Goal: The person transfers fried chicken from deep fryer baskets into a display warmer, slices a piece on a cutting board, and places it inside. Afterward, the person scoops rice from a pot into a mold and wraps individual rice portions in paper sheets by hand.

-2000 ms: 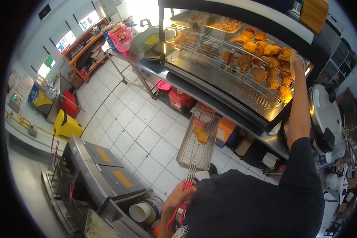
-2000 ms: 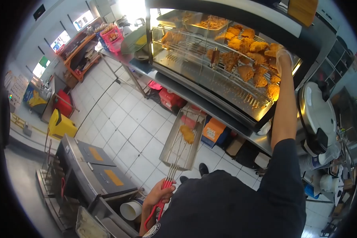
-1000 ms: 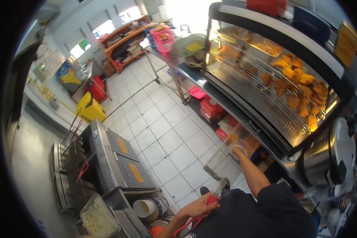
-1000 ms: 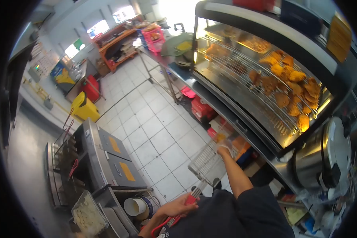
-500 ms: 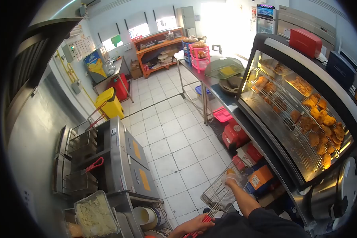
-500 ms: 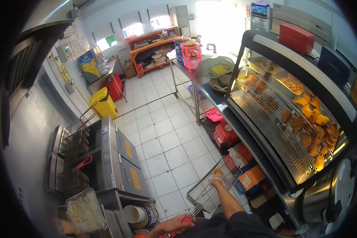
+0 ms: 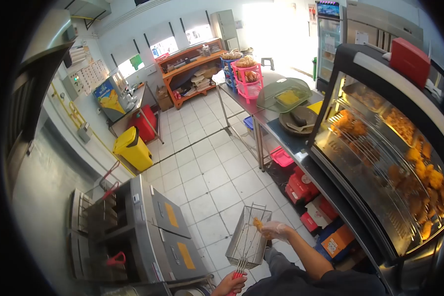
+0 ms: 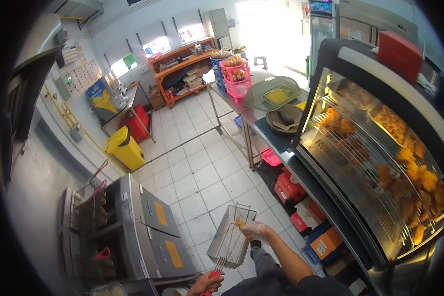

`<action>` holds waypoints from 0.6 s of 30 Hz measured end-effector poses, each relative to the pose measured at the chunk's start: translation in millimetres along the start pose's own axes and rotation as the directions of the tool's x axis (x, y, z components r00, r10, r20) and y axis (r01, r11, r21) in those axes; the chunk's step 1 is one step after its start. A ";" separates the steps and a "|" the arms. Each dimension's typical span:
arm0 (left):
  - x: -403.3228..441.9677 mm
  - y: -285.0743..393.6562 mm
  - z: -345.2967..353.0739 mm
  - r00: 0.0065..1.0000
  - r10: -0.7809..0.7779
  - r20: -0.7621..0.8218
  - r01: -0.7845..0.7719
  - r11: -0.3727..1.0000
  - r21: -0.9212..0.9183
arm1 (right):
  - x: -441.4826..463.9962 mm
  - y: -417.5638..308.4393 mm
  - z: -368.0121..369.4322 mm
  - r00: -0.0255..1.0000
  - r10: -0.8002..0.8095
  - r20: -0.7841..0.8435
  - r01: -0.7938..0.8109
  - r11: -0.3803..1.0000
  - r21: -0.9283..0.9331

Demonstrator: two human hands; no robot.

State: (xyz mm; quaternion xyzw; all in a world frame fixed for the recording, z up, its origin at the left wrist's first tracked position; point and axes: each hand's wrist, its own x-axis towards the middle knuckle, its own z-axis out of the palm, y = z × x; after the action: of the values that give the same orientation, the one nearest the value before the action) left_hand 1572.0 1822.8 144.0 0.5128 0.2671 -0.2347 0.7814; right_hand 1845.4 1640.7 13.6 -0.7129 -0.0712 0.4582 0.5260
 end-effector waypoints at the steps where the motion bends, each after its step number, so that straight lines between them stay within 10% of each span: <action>1: 13.8 11.8 -7.5 0.999 0.005 -0.045 -0.008 0.998 -0.060 | 15.8 -8.8 -13.4 1.000 -0.007 -0.008 0.007 0.999 0.039; 7: 135.3 36.8 -93.6 0.946 0.077 -0.314 -0.156 0.960 -0.234 | 104.5 -68.6 -96.9 0.998 -0.037 -0.043 0.056 0.786 0.615; 18: 300.5 190.9 -129.9 0.754 0.277 -0.595 -0.309 0.950 0.051 | 194.4 -243.9 -323.5 0.762 -0.205 -0.614 0.625 0.479 0.616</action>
State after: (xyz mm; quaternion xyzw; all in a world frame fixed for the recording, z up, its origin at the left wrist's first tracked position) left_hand 1895.9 1984.8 32.2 0.5758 0.4210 0.0701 0.6973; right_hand 2284.6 1639.0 108.6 -0.4462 0.0903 0.1099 0.8836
